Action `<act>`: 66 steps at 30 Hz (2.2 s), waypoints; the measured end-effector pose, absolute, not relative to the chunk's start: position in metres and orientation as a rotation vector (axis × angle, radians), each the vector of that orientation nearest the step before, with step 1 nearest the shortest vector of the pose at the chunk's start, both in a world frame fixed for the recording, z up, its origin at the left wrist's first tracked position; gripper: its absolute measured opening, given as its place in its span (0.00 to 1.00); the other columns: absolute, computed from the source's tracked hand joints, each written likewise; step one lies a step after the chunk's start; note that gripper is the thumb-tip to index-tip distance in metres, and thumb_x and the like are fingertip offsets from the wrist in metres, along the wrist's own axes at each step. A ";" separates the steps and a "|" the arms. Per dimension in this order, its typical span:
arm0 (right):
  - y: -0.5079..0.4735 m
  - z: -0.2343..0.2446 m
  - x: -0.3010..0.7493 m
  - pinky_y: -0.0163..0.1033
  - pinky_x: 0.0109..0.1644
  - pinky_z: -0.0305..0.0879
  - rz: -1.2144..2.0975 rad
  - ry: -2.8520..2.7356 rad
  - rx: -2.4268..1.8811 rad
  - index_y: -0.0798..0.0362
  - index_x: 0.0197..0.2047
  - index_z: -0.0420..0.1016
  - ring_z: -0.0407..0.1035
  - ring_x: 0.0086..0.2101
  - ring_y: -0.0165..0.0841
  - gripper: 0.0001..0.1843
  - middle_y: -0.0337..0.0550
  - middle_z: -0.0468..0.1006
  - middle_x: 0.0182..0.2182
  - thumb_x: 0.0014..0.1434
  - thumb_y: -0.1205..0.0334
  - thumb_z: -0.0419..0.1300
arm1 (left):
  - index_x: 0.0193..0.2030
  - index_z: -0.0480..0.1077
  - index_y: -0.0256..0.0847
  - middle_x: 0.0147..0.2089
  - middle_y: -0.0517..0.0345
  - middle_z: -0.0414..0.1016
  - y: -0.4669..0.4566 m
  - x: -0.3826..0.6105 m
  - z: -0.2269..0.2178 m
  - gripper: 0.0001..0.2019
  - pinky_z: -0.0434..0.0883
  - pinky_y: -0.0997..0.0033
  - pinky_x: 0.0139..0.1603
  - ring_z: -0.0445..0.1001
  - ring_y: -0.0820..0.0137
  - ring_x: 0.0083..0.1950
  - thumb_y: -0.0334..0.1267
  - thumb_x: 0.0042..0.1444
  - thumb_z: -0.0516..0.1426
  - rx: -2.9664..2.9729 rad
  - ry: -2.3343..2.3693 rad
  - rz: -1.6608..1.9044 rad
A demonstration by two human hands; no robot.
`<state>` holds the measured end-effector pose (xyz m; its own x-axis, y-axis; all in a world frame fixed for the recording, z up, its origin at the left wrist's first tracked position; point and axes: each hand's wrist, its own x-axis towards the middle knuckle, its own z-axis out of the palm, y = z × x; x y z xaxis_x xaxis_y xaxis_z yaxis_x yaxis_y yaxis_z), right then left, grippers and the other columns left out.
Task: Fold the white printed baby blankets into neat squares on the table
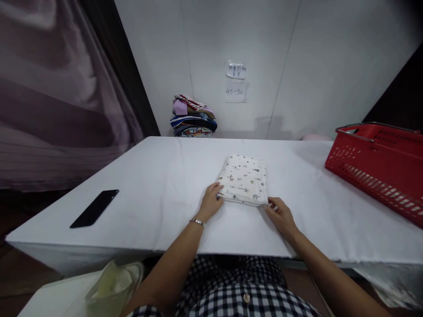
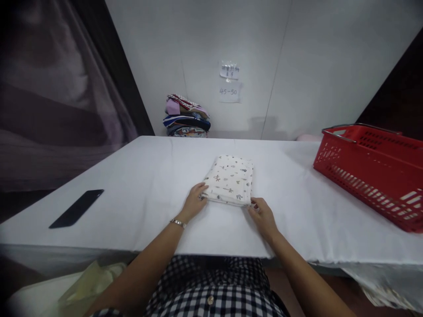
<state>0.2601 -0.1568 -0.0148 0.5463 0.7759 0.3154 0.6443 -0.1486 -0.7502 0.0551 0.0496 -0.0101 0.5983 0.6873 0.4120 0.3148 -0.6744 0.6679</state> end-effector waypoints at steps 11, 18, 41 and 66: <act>-0.146 -0.019 0.274 0.37 0.36 0.59 0.205 -1.186 -1.854 0.50 0.31 0.75 0.63 0.32 0.33 0.14 0.40 0.66 0.30 0.54 0.50 0.55 | 0.46 0.70 0.43 0.52 0.56 0.68 0.046 0.056 -0.007 0.19 0.65 0.62 0.56 0.65 0.66 0.53 0.22 0.50 0.51 2.439 0.929 0.903; -0.147 -0.009 0.269 0.37 0.35 0.59 0.261 -1.182 -1.868 0.50 0.35 0.76 0.63 0.33 0.33 0.17 0.41 0.66 0.31 0.52 0.46 0.56 | 0.46 0.69 0.42 0.51 0.55 0.68 0.045 0.056 -0.007 0.19 0.66 0.63 0.54 0.65 0.66 0.52 0.21 0.48 0.50 2.505 0.932 0.895; -0.140 -0.004 0.258 0.37 0.34 0.58 0.243 -1.107 -1.899 0.51 0.19 0.66 0.62 0.28 0.33 0.24 0.39 0.64 0.24 0.56 0.42 0.49 | 0.59 0.58 0.46 0.60 0.54 0.63 -0.015 0.105 0.011 0.23 0.45 0.49 0.65 0.56 0.62 0.62 0.41 0.55 0.54 2.827 0.375 0.681; -0.042 0.012 0.360 0.34 0.20 0.47 0.631 -0.507 -1.829 0.53 0.21 0.66 0.53 0.17 0.26 0.15 0.33 0.59 0.12 0.41 0.50 0.63 | 0.58 0.61 0.47 0.60 0.55 0.64 -0.011 0.110 -0.001 0.20 0.44 0.48 0.66 0.56 0.63 0.63 0.39 0.58 0.52 2.737 0.399 0.626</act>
